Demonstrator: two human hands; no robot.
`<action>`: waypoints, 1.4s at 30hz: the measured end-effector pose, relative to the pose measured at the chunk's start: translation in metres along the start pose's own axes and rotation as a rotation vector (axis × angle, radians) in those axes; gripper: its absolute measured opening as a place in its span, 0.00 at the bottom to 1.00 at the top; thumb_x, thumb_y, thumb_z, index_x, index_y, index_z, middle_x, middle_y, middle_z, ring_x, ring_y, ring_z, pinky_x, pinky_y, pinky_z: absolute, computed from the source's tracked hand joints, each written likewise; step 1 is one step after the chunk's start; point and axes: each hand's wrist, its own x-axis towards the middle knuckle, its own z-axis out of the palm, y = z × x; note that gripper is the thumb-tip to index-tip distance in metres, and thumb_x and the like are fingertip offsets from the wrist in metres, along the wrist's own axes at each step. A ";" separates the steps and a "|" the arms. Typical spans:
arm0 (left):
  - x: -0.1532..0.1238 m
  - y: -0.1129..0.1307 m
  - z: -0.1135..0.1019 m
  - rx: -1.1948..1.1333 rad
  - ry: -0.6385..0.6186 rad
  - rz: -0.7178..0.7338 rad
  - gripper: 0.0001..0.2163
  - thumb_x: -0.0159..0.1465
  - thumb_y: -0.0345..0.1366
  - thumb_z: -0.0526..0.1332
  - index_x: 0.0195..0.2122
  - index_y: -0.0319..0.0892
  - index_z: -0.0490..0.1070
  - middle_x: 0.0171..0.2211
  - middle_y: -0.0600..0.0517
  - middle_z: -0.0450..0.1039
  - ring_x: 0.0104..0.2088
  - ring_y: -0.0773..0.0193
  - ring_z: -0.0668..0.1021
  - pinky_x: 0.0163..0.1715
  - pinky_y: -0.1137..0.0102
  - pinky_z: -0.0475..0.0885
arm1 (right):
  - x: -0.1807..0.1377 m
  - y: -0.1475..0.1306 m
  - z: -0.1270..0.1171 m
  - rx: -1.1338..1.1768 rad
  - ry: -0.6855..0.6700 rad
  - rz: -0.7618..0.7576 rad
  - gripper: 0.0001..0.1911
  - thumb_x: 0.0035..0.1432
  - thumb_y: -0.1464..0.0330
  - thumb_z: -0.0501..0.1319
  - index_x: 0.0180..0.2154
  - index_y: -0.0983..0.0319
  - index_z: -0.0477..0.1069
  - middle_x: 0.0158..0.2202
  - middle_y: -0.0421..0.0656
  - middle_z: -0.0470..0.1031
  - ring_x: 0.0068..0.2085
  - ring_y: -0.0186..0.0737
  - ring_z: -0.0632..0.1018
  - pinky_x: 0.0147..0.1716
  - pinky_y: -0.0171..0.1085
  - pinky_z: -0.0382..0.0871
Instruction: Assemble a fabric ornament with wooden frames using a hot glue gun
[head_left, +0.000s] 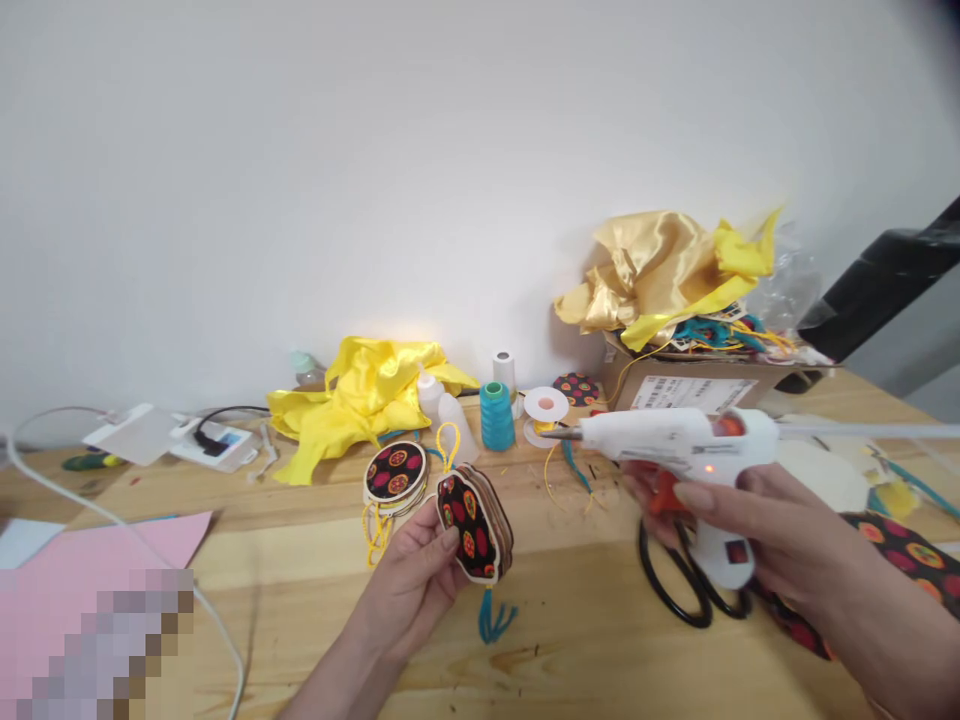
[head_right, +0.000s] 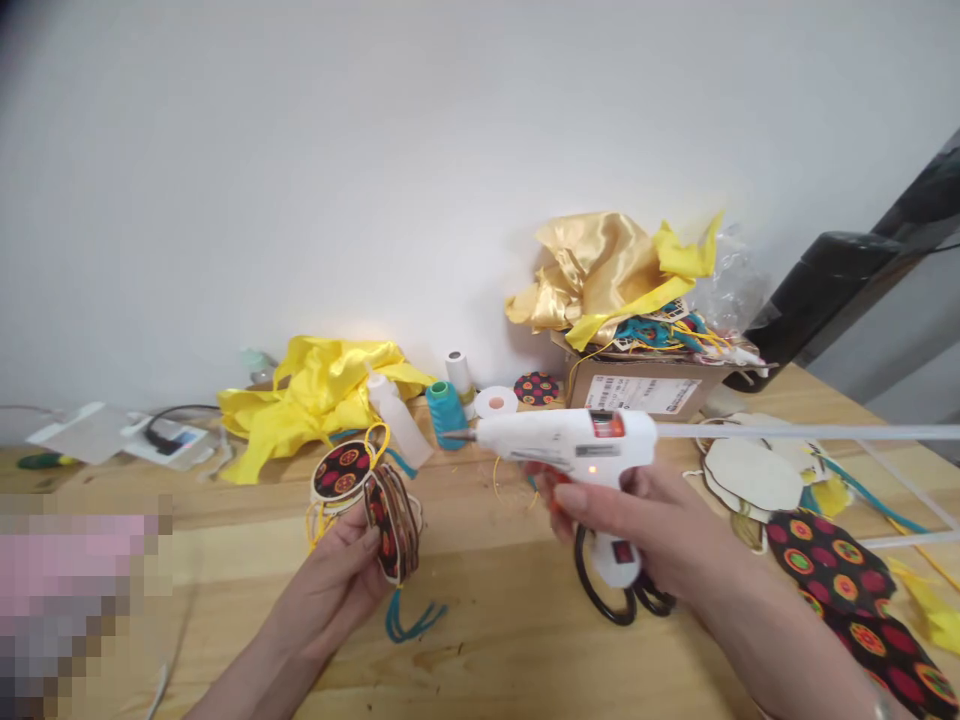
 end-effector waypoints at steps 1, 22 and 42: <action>0.000 0.000 0.000 0.003 0.002 0.006 0.16 0.55 0.27 0.67 0.46 0.42 0.73 0.34 0.51 0.81 0.30 0.67 0.81 0.30 0.76 0.76 | 0.003 0.001 0.004 -0.023 -0.047 -0.022 0.18 0.47 0.57 0.67 0.37 0.62 0.73 0.31 0.46 0.75 0.26 0.37 0.73 0.21 0.33 0.66; 0.000 -0.003 -0.002 0.100 0.054 0.010 0.16 0.55 0.28 0.68 0.45 0.43 0.74 0.41 0.50 0.80 0.39 0.63 0.81 0.41 0.72 0.74 | -0.003 0.015 0.029 -0.618 -0.125 -0.542 0.21 0.57 0.52 0.58 0.24 0.60 0.61 0.23 0.39 0.65 0.25 0.34 0.66 0.23 0.35 0.57; 0.000 -0.003 -0.001 0.119 0.040 -0.003 0.17 0.55 0.28 0.67 0.46 0.44 0.74 0.41 0.50 0.79 0.39 0.63 0.80 0.41 0.71 0.74 | 0.000 0.013 0.030 -0.704 -0.090 -0.580 0.23 0.58 0.51 0.56 0.21 0.61 0.60 0.20 0.38 0.63 0.23 0.32 0.64 0.21 0.34 0.55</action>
